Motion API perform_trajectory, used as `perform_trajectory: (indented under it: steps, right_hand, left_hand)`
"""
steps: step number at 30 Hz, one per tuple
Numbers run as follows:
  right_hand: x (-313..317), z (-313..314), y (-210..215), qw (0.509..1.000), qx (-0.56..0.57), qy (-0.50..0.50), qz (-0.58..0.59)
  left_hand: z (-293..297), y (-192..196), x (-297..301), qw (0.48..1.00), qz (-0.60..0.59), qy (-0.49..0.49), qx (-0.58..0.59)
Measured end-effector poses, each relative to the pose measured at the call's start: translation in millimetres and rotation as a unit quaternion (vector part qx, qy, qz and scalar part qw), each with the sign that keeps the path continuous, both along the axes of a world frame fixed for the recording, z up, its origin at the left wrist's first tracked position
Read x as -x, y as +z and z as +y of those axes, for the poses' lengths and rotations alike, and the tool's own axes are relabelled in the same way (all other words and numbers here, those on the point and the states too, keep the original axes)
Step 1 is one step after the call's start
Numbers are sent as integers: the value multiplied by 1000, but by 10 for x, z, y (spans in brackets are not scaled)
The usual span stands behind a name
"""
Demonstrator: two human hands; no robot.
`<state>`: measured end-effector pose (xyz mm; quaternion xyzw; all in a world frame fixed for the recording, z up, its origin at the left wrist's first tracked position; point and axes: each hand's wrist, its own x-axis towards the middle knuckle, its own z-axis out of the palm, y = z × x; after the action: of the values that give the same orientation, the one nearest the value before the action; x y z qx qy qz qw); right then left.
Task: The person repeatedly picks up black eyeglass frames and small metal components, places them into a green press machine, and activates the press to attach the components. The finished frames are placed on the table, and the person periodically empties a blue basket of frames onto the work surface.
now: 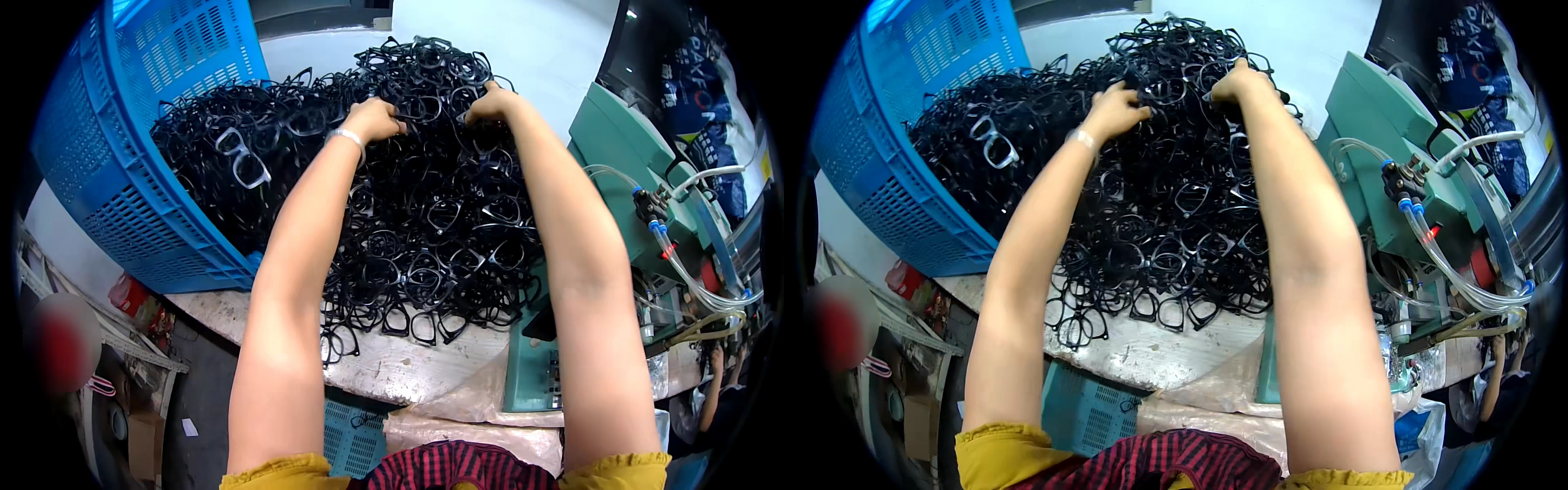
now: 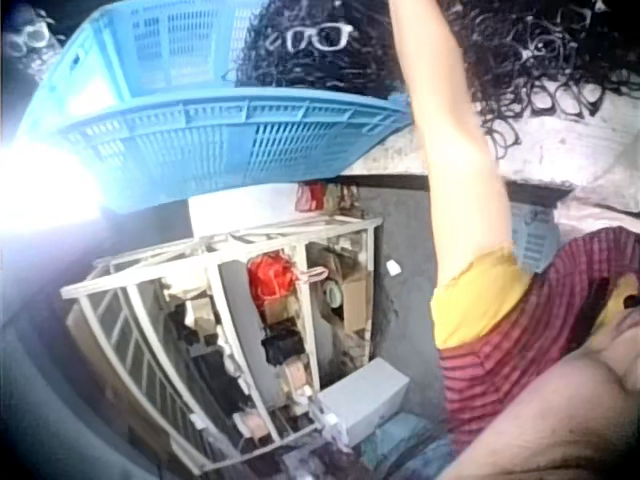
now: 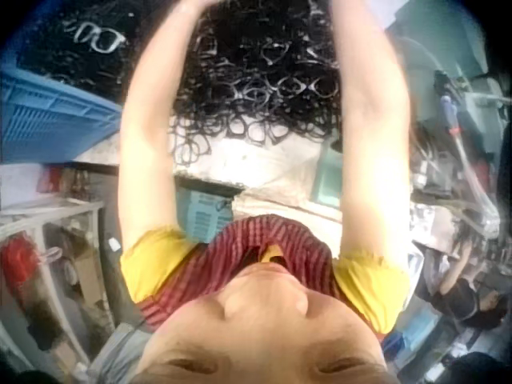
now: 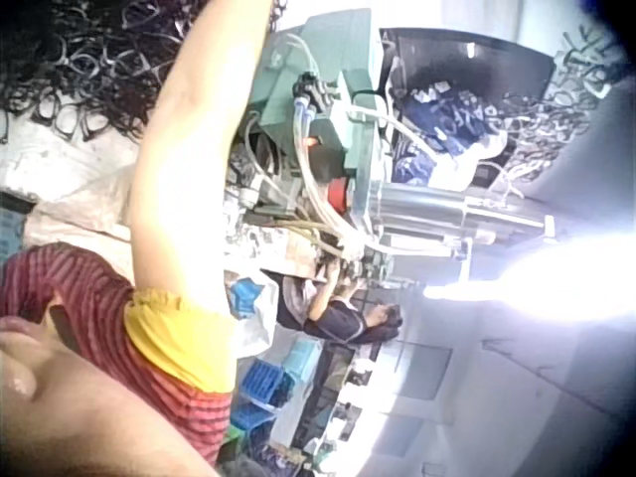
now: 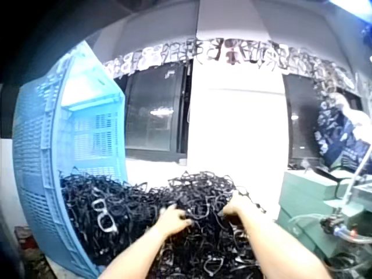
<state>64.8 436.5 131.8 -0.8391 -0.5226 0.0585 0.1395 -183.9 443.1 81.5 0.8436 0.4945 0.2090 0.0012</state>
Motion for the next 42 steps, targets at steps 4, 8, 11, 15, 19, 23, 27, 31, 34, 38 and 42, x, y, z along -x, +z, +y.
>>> perform_trajectory:
  steps: [4, 8, 11, 15, 19, 23, 27, 31, 34, 38, 42]
  right_hand:
    - [148, -20, 248, 958, 77, 175, -213]
    - [970, -780, 85, 935, -250, 89, -235]
    - [1187, -1296, -553, 902, -293, 119, -294]
    - [2236, -2047, -1627, 865, -361, 290, -192]
    - [2630, -2013, -2484, 853, -266, 405, -194]
    - [1993, -1474, -2130, 859, -212, 413, -214]
    - [1892, -1313, -1373, 898, -150, 364, -195]
    - [1362, -1066, -1367, 898, -202, 312, -236]
    - [1084, -725, -1795, 878, -222, 252, -341]
    - [1335, -881, -1887, 881, -223, 254, -331]
    - [1784, -1162, -1509, 898, -171, 303, -269]
  left_hand:
    - [483, -150, 103, 989, 73, -102, 83]
    - [-342, -504, 833, 987, -105, -108, -50]
    - [-1674, -867, 1106, 909, -319, -30, -266]
    - [-2233, -2301, 1761, 855, -409, 200, -248]
    - [-2087, -1934, 1499, 839, -457, 266, -132]
    - [-2189, -1499, 1679, 890, -238, 265, -284]
    - [-1716, -1152, 1672, 938, -239, 241, -71]
    - [-541, -1383, 1286, 900, -139, 308, -274]
    - [79, -1450, 986, 909, -86, 325, -248]
    - [-115, -1401, 1154, 874, -49, 406, -261]
    - [-611, -1027, 1711, 906, 51, 345, -242]
